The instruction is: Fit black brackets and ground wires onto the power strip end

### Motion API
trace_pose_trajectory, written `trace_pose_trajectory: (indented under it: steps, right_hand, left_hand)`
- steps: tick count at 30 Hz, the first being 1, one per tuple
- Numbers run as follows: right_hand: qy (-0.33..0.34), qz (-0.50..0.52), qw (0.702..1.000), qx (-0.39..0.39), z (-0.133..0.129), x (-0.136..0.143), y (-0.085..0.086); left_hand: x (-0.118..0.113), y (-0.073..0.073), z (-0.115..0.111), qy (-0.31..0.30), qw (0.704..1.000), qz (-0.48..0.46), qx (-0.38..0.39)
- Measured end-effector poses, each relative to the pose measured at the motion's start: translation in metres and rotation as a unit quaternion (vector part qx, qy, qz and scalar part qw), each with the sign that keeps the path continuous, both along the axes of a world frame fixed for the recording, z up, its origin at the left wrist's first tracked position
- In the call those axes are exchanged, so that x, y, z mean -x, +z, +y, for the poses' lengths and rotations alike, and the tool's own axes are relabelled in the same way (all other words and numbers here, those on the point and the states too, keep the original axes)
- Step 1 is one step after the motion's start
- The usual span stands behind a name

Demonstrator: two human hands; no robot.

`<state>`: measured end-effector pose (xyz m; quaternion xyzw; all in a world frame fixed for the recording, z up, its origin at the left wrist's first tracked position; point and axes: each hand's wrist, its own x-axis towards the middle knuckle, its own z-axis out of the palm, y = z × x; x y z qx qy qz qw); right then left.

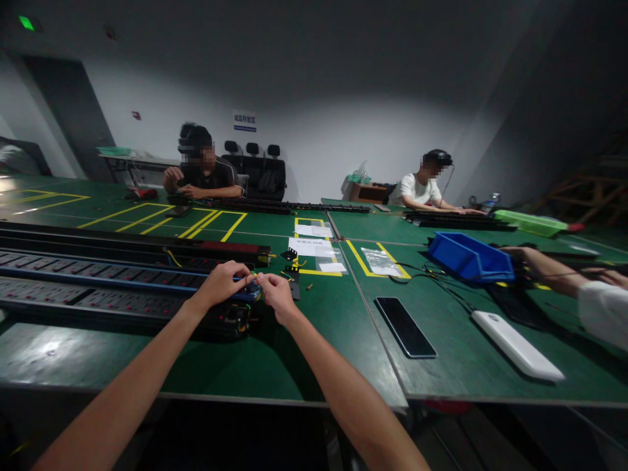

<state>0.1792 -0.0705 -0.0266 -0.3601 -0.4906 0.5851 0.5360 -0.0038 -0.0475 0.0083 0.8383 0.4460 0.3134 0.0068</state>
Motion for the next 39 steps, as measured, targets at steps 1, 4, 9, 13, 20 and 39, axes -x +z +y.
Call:
trace_pose_trajectory:
  steps: [1,4,9,13,20,39]
  right_hand:
    - [0.000,-0.001,1.000,0.000,-0.0002,0.0000,0.0003]
    - [-0.002,-0.005,1.000,0.002,-0.0002,0.0000,0.0006]
    - [-0.001,-0.005,1.000,0.007,0.0006,0.0001,-0.0004]
    - [-0.001,-0.003,1.000,0.005,0.0005,0.0003,-0.0007]
    - [0.003,0.002,1.000,0.006,0.0008,0.0001,-0.0009]
    - [0.002,-0.005,1.000,0.009,0.0016,-0.0004,-0.0023]
  left_hand:
    - [-0.0002,0.0004,-0.0004,-0.001,1.000,0.000,-0.001]
    - [-0.0006,0.0013,-0.0014,-0.002,1.000,-0.003,-0.002]
    - [-0.0005,0.0012,-0.0015,-0.005,1.000,-0.003,-0.002]
    - [-0.0001,0.0007,-0.0009,-0.002,1.000,-0.004,0.002]
    - [-0.0006,0.0015,-0.0015,-0.007,1.000,-0.005,0.000]
    - [0.0001,0.0008,-0.0011,-0.003,1.000,0.001,0.007]
